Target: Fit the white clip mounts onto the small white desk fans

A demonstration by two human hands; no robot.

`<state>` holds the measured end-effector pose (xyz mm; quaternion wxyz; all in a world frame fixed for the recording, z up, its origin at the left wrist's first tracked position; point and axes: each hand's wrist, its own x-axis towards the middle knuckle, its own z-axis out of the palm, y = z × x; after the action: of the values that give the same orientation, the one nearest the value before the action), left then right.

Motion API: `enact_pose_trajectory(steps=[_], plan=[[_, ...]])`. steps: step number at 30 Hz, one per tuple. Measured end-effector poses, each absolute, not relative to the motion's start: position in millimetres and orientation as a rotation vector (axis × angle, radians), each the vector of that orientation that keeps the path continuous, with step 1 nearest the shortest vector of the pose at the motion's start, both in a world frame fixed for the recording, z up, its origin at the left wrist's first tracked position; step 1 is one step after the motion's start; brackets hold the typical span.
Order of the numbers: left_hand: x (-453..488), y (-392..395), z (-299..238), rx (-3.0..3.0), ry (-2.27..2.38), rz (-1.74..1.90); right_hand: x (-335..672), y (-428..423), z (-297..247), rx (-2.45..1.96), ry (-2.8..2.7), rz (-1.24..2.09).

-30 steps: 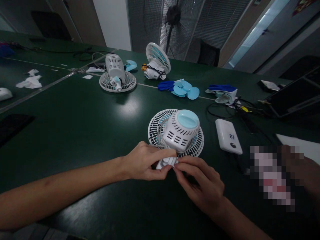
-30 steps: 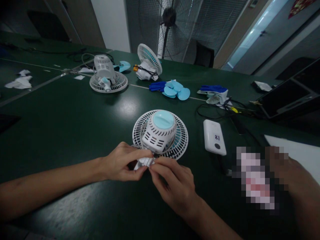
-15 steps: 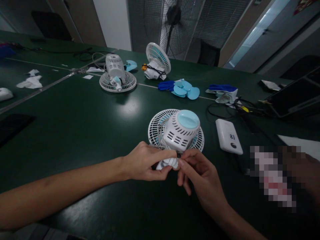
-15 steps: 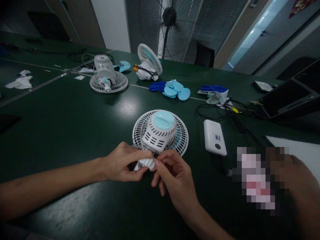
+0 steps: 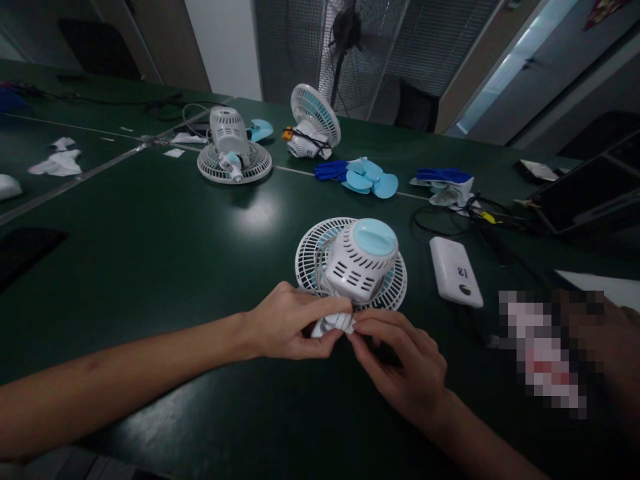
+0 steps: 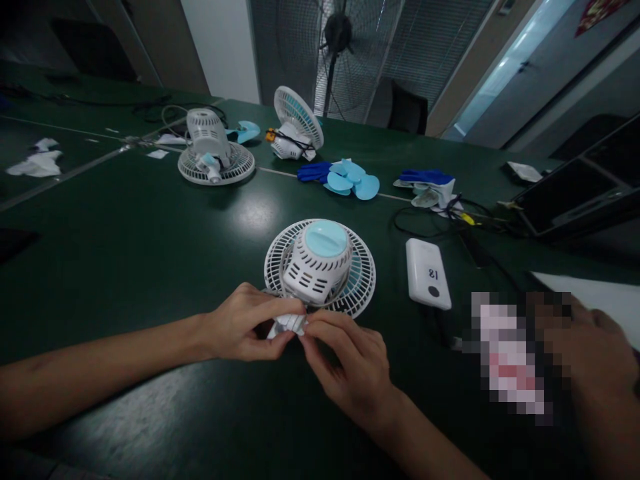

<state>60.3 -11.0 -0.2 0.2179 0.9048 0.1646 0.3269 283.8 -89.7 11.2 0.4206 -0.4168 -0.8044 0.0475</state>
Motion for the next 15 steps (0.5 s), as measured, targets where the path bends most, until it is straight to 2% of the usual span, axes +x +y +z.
enact_pose_trajectory(steps=[3,10,15], plan=[[60,-11,1,2.502,0.447,0.886,280,-92,12,-1.120,-1.875,0.350],[59,-12,0,2.508,0.459,0.900,271,-91,20,-1.241,-1.214,1.334],[59,-12,0,2.517,0.452,0.879,271,-89,21,-1.176,-0.919,1.666]])
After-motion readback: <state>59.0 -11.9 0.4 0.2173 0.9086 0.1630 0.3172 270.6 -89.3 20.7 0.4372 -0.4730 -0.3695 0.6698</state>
